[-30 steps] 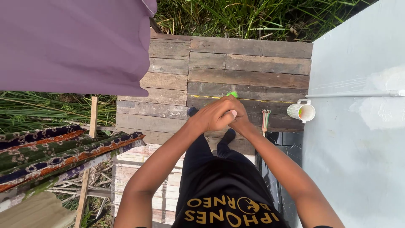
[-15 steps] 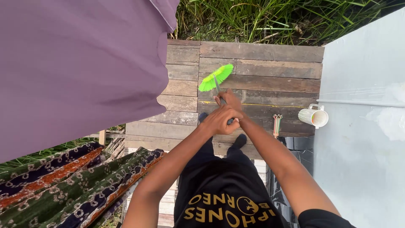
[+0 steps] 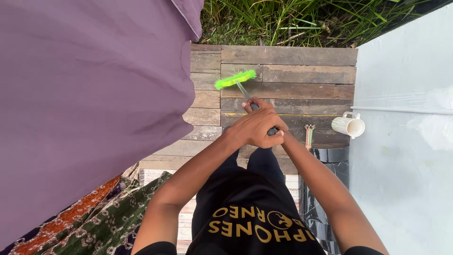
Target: Sweeping a wooden balcony floor with a broom.
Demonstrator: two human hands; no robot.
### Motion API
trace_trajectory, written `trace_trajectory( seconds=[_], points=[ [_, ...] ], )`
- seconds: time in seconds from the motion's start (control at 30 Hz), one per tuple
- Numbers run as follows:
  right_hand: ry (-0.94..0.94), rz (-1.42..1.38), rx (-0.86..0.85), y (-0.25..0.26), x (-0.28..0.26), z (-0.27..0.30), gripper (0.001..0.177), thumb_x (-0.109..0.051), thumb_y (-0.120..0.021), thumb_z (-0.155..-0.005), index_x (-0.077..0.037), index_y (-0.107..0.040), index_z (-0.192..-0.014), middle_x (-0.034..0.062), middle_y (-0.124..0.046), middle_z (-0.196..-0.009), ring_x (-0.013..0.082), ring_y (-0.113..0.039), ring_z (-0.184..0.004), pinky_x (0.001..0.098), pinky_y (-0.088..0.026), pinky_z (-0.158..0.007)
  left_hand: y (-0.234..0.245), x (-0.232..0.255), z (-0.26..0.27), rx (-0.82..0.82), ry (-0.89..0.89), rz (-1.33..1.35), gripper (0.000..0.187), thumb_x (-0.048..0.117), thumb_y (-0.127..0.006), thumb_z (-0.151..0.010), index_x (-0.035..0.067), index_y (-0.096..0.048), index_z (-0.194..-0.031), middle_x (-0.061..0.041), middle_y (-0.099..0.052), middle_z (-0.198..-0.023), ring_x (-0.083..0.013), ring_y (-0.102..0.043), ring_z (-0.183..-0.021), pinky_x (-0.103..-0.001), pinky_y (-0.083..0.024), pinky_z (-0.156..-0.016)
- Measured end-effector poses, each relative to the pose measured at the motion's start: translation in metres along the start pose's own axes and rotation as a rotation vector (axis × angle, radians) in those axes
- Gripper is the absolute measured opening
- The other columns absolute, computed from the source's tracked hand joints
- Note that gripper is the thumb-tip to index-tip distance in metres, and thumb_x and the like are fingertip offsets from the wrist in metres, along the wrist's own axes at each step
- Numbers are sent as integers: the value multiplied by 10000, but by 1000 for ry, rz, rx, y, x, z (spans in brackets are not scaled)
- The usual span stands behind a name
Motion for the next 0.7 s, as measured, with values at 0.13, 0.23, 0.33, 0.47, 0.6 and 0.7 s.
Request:
trace_trajectory(
  seconds=[0.13,0.23,0.33,0.47,0.6,0.7],
  points=[
    [19,19,-27,-3,-18,-13,340,-418,-752,-925,-86,-681,-914,74,-672,-712,222,-647,-633,378,-498,-578,7,-5,6,18,-50,3,333,226,-652,-751,1,-778,-961,-186,-735,-891,-332,-669,-934,-424,-472,-927],
    [28,30,-55,-5,-28,-20,307,-388,-740,-938,-87,-679,-932,83,-692,-753,254,-662,-674,396,-499,-599,17,-31,7,77,64,162,287,252,-625,-844,42,-752,-991,-133,-716,-965,-274,-639,-1014,-379,-467,-952],
    [35,39,-74,-3,-37,-32,275,-358,-729,-951,-89,-676,-950,92,-711,-794,286,-677,-714,414,-500,-620,24,-45,1,115,44,151,262,243,-604,-885,63,-747,-1010,-93,-710,-996,-261,-629,-1020,-378,-477,-959],
    [67,20,-38,-7,-42,-73,250,-341,-713,-943,-95,-677,-968,108,-730,-843,343,-692,-779,447,-507,-655,14,-94,-17,-22,155,-109,251,244,-665,-850,23,-737,-947,-170,-674,-889,-317,-652,-930,-406,-491,-863],
    [15,8,-10,-11,-25,-118,251,-344,-699,-942,-104,-673,-1010,115,-737,-895,397,-681,-856,475,-501,-648,25,-121,-34,116,120,-122,229,199,-658,-756,25,-751,-873,-162,-722,-867,-375,-661,-905,-462,-517,-827],
    [-33,-36,-9,1,-25,-119,273,-394,-704,-976,-123,-697,-1007,113,-733,-891,382,-687,-848,466,-515,-685,47,-90,-45,183,90,-101,240,190,-658,-744,6,-744,-872,-183,-717,-873,-382,-656,-897,-469,-511,-815]
  ],
)
Point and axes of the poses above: each hand's wrist, its own z-axis away from the middle knuckle, its own y-axis out of the back of the hand, x = y × z, the point moved 9 cm from there along -z, towards the middle knuckle
